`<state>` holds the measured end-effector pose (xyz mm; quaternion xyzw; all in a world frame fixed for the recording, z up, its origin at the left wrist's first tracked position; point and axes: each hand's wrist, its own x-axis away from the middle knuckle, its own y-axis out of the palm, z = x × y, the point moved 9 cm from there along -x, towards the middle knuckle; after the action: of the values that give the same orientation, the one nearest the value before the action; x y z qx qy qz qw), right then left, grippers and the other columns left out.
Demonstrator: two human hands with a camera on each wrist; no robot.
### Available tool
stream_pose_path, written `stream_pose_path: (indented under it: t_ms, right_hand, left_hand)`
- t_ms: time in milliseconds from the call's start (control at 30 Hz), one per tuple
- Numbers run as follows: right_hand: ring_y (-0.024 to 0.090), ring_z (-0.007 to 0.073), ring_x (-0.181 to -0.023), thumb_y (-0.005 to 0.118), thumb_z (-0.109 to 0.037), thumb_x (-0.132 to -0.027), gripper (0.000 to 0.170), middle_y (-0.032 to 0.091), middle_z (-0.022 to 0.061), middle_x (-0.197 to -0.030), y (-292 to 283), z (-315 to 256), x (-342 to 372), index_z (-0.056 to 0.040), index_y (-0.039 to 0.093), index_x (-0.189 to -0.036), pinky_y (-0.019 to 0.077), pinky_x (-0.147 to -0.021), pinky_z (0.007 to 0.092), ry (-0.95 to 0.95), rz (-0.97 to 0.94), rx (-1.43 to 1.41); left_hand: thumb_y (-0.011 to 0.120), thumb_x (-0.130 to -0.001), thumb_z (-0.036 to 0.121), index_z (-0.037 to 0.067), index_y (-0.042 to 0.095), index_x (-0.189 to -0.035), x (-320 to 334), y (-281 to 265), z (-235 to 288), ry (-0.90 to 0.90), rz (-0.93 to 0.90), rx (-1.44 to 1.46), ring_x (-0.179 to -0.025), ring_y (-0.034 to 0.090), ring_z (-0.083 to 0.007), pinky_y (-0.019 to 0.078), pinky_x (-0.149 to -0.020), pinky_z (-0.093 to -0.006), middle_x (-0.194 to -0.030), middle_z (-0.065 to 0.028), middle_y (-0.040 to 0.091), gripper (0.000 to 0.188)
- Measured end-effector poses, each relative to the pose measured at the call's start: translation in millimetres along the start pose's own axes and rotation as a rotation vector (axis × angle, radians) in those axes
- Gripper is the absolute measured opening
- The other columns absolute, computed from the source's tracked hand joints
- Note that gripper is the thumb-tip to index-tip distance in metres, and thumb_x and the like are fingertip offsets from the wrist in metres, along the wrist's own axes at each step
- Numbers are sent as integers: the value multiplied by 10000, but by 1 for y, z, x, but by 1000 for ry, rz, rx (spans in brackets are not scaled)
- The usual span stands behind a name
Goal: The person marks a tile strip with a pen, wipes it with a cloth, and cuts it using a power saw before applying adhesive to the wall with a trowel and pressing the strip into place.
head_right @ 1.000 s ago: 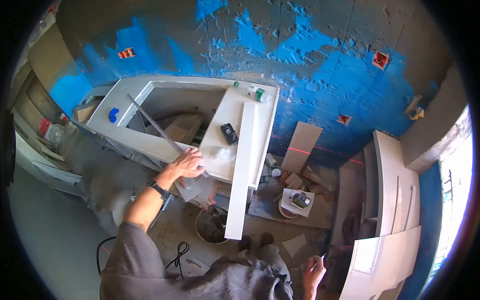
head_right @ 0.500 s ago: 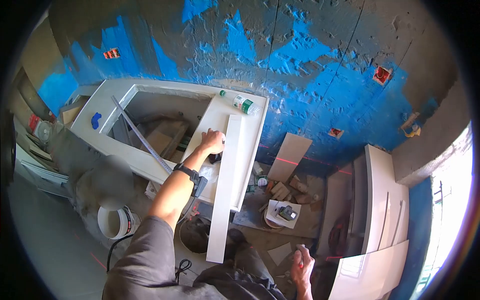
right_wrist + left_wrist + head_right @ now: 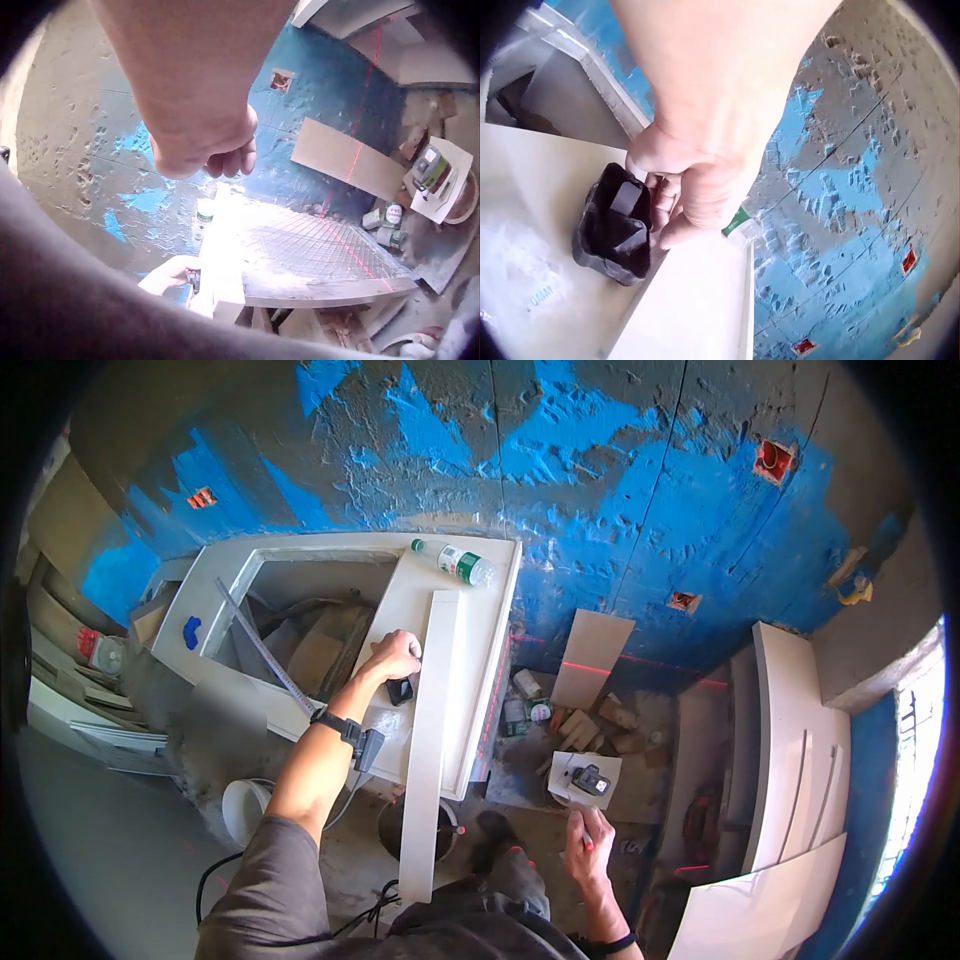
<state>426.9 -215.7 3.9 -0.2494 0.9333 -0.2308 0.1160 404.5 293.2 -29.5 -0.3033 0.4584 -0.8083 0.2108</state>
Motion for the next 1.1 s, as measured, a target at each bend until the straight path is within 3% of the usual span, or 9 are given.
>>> stream_pose_path:
  t_ms: [100, 133, 167, 267, 333, 433, 833, 1000, 1100]
  right_hand:
    - [585, 192, -609, 621, -58, -950, 93, 615, 114, -723, 3, -11, -18, -5, 635, -1024, 483, -603, 361, 86, 64, -132]
    - [565, 138, -594, 662, -44, -926, 115, 625, 70, -711, 8, -8, -22, -23, 604, -1023, 465, -579, 313, 73, 50, -230]
    - [574, 118, -620, 670, -36, -929, 77, 660, 49, -748, 11, -25, -29, -20, 627, -991, 470, -587, 292, 93, 16, -364]
    - [607, 120, -642, 601, -106, -1019, 143, 700, 76, -790, 18, -102, -54, 18, 672, -1017, 501, -616, 274, -149, -77, -472]
    - [630, 156, -623, 558, -157, -1057, 246, 738, 113, -838, 23, -146, -66, 39, 703, -1095, 534, -625, 311, -352, -144, -601]
    - [647, 128, -651, 539, -68, -1031, 172, 734, 108, -841, 37, -172, -75, 35, 676, -1032, 535, -617, 291, -231, -187, -686]
    - [654, 153, -648, 517, -120, -1066, 217, 724, 139, -798, 116, -146, -73, 46, 654, -1037, 544, -624, 292, 10, -499, -942]
    - [660, 264, -608, 512, -128, -1037, 228, 694, 176, -773, 163, -110, -62, 72, 618, -1005, 566, -614, 363, 435, -574, -1278]
    - [662, 264, -627, 547, -139, -1025, 223, 696, 178, -788, 182, -94, -65, 70, 623, -1016, 573, -643, 368, 582, -562, -1172]
  left_hand:
    - [709, -802, 74, 80, 771, -931, 19, -39, 20, 56, 291, 154, -906, 755, -276, 565, -881, -464, -909, -120, 782, 144]
    - [674, -855, 7, 31, 758, -944, 31, -50, 28, 149, 245, 428, -765, 752, -202, 583, -720, -337, -845, -123, 772, 124]
    - [648, -914, -32, -20, 735, -956, 34, -55, 27, 254, 314, 714, -737, 738, -155, 568, -678, -287, -856, -121, 767, 98]
    - [677, -999, 79, -12, 702, -1113, 119, -54, 65, 85, 44, 1376, -778, 696, -162, 551, -688, -278, -951, -143, 761, 148]
    - [690, -1007, 115, 5, 690, -1130, 160, -34, 73, 86, -67, 1516, -820, 694, -164, 562, -734, -277, -993, -151, 754, 165]
    - [691, -1012, 133, 9, 694, -1126, 205, -21, 77, 63, -89, 1670, -839, 692, -160, 548, -754, -271, -980, -143, 752, 168]
    - [733, -969, 47, -40, 716, -1068, 259, 10, 55, -19, -39, 1647, -820, 722, -212, 567, -695, -321, -931, -127, 746, 133]
    - [702, -989, 18, -39, 705, -1078, 267, 25, 39, 79, 214, 1456, -838, 741, -206, 600, -733, -328, -946, -122, 746, 106]
    - [695, -1006, 43, -66, 685, -1095, 274, 49, 13, -84, 449, 1280, -815, 739, -208, 596, -741, -321, -927, -105, 744, 141]
